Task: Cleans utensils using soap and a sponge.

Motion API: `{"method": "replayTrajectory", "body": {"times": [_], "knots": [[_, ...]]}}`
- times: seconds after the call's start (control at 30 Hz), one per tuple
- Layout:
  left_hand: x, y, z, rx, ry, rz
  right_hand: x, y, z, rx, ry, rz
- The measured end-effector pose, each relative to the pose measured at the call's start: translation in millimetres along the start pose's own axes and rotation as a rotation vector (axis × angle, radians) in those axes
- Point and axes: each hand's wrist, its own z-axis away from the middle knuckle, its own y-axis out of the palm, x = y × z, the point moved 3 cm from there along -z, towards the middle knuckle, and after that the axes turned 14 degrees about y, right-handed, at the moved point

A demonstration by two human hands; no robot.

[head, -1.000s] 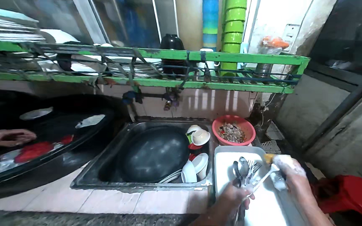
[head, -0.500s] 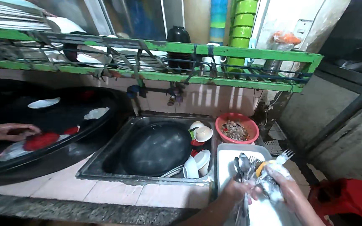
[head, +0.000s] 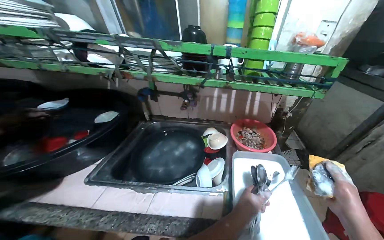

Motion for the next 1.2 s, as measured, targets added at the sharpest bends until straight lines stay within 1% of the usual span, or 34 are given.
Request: {"method": "replayTrajectory", "body": {"times": [0.07, 0.13, 0.17, 0.23, 0.3, 0.37, 0.4, 0.5, 0.57, 0.63, 0.67, 0.73, 0.8, 0.83, 0.87, 0.9, 0.97, 1.0, 1.07, 1.1, 1.13, 1.17, 1.2], "knots": [[0.2, -1.8, -1.3, -0.023, 0.036, 0.028, -13.9, 10.6, 17.1, 0.145, 0.097, 0.008], [-0.2, -0.7, 0.2, -0.011, 0.065, 0.019, -31.7, 34.9, 38.6, 0.203, 0.137, 0.148], [0.5, -0.1, 1.3, 0.008, 0.081, 0.015, -38.1, 47.1, 47.3, 0.194, 0.138, 0.211], [2.9, -0.4, 1.8, 0.033, 0.088, 0.034, -47.0, 58.6, 48.4, 0.154, 0.103, 0.221], [6.5, -2.0, -1.6, 0.036, 0.093, 0.097, -40.0, 58.2, 40.3, 0.123, 0.046, 0.131], [10.1, -2.3, -5.4, 0.046, 0.115, 0.162, -31.1, 56.8, 34.1, 0.113, 0.043, 0.038], [10.4, -2.1, -6.6, 0.03, 0.119, 0.174, -31.0, 59.3, 35.9, 0.116, 0.056, 0.035], [7.2, -3.7, -8.3, -0.073, 0.067, 0.093, -52.7, 78.3, 57.1, 0.169, 0.119, 0.203], [6.0, -6.2, -7.9, -0.095, 0.045, 0.037, -68.4, 85.0, 62.4, 0.155, 0.15, 0.248], [7.9, -8.4, -9.6, -0.079, 0.102, 0.086, -64.3, 75.9, 55.2, 0.124, 0.134, 0.266], [7.9, -9.0, -11.5, -0.083, 0.145, 0.125, -58.9, 66.0, 49.0, 0.14, 0.129, 0.305], [0.9, -10.3, -14.0, -0.073, 0.201, 0.159, -47.8, 46.4, 40.7, 0.248, 0.202, 0.488], [-3.8, -7.8, -12.2, 0.033, 0.238, 0.149, -44.9, 40.7, 49.7, 0.438, 0.316, 0.735], [-6.1, -4.2, -9.1, 0.088, 0.22, 0.121, -47.4, 43.2, 59.6, 0.546, 0.339, 0.825], [-10.1, 0.8, -5.3, 0.126, 0.159, 0.091, -51.9, 46.5, 69.1, 0.631, 0.352, 0.877], [-11.7, 4.6, -3.2, 0.176, 0.094, 0.063, -58.0, 48.0, 76.4, 0.686, 0.356, 0.911], [-6.8, 7.4, -5.7, 0.244, 0.048, 0.047, -73.2, 42.5, 80.2, 0.753, 0.346, 0.959], [-5.8, 6.8, -7.0, 0.232, 0.052, 0.072, -77.3, 38.4, 80.5, 0.799, 0.353, 0.98], [-5.1, 1.5, -12.5, 0.133, 0.04, 0.218, -77.4, 28.8, 80.0, 0.863, 0.342, 1.034], [-5.1, -2.5, -16.2, 0.083, 0.018, 0.307, -72.5, 22.6, 78.2, 0.85, 0.316, 1.07], [-4.8, -6.1, -19.1, 0.048, -0.011, 0.369, -64.5, 16.5, 75.5, 0.793, 0.271, 1.086], [-4.8, -7.8, -20.2, 0.032, -0.044, 0.397, -55.3, 11.0, 72.0, 0.693, 0.209, 1.045], [-4.8, -7.5, -19.2, 0.039, -0.079, 0.398, -47.3, 6.8, 67.3, 0.581, 0.142, 0.932]]}}
